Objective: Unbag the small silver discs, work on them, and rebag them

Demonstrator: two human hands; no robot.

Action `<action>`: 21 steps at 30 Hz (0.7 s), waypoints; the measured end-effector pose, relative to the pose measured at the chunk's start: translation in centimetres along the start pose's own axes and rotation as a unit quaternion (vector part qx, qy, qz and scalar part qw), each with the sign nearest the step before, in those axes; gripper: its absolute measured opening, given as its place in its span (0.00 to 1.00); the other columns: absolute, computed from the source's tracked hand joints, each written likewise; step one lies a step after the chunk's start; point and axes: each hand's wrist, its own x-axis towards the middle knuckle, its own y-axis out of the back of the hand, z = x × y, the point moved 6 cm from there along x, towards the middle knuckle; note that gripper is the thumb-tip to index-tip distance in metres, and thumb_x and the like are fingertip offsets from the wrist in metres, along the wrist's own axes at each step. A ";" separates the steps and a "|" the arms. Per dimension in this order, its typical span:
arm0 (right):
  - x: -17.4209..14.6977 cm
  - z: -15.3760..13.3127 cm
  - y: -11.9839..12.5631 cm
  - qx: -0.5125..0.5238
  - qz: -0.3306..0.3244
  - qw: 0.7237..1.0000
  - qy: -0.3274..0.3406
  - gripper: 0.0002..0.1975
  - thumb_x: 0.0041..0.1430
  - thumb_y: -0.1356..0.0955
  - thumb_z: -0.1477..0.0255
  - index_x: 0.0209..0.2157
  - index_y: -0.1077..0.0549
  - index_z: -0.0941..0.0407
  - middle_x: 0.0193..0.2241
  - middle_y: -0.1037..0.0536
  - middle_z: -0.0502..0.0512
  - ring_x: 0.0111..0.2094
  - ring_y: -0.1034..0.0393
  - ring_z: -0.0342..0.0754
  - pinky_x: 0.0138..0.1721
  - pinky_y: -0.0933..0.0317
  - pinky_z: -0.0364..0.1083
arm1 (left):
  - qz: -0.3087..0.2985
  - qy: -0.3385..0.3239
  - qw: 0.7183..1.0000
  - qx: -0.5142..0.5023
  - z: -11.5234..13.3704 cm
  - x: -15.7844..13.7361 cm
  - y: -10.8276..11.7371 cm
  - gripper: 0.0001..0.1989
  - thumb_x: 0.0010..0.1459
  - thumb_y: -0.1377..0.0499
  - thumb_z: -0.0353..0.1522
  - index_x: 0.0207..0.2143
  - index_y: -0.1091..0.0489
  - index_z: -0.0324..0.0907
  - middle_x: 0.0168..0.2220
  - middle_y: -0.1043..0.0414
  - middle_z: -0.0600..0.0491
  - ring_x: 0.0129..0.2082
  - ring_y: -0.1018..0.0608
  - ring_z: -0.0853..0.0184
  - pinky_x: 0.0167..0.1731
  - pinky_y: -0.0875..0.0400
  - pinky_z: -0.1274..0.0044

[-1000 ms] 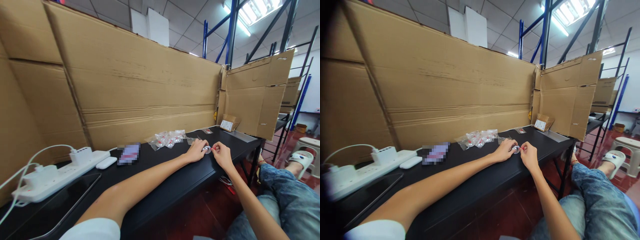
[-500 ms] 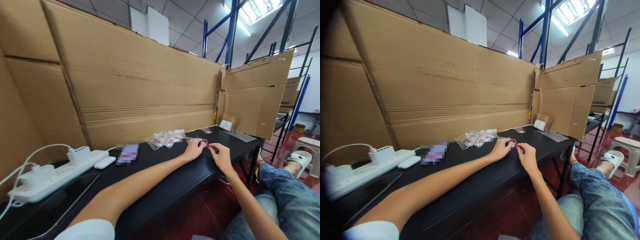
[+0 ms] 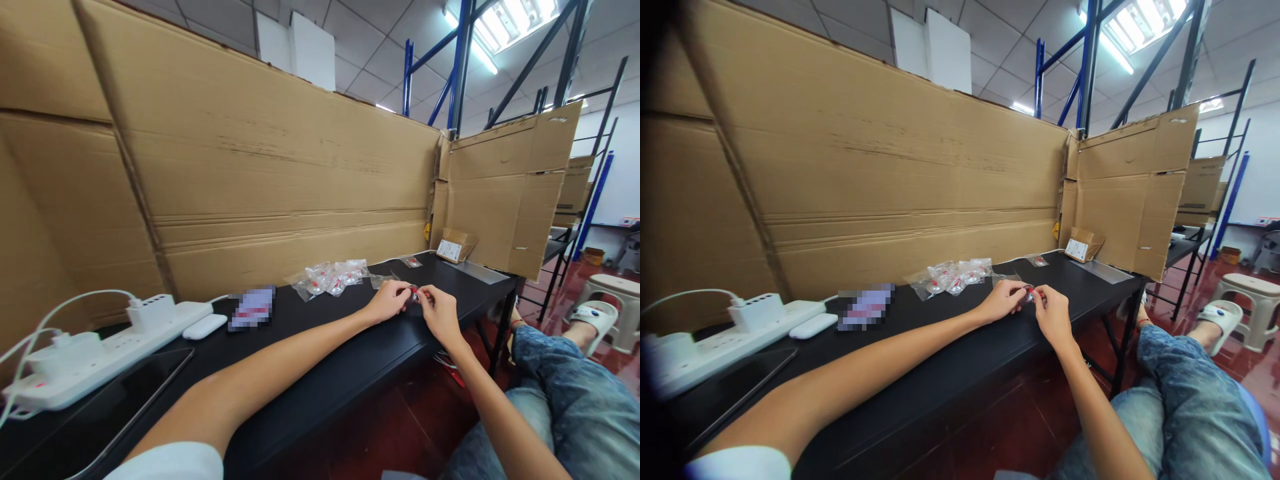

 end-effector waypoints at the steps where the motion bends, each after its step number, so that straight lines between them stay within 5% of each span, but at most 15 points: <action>1: 0.0 0.1 -0.1 0.010 -0.004 1.000 -0.007 0.11 0.62 0.38 0.68 0.33 0.26 0.56 0.27 0.22 0.55 0.27 0.28 0.47 0.32 0.37 0.43 | -0.003 -0.003 1.000 -0.006 0.0 0.0 -0.1 0.16 0.61 0.51 0.36 0.35 0.26 0.37 0.22 0.29 0.54 0.17 0.29 0.73 0.18 0.38 0.83; 21: -0.1 -0.7 -0.7 -0.025 -0.069 0.997 0.040 0.09 0.62 0.37 0.70 0.36 0.25 0.55 0.24 0.24 0.51 0.23 0.33 0.44 0.29 0.41 0.42 | -0.033 0.028 0.988 -0.146 0.4 0.3 -0.2 0.14 0.58 0.49 0.33 0.24 0.30 0.35 0.16 0.32 0.54 0.13 0.31 0.73 0.15 0.37 0.82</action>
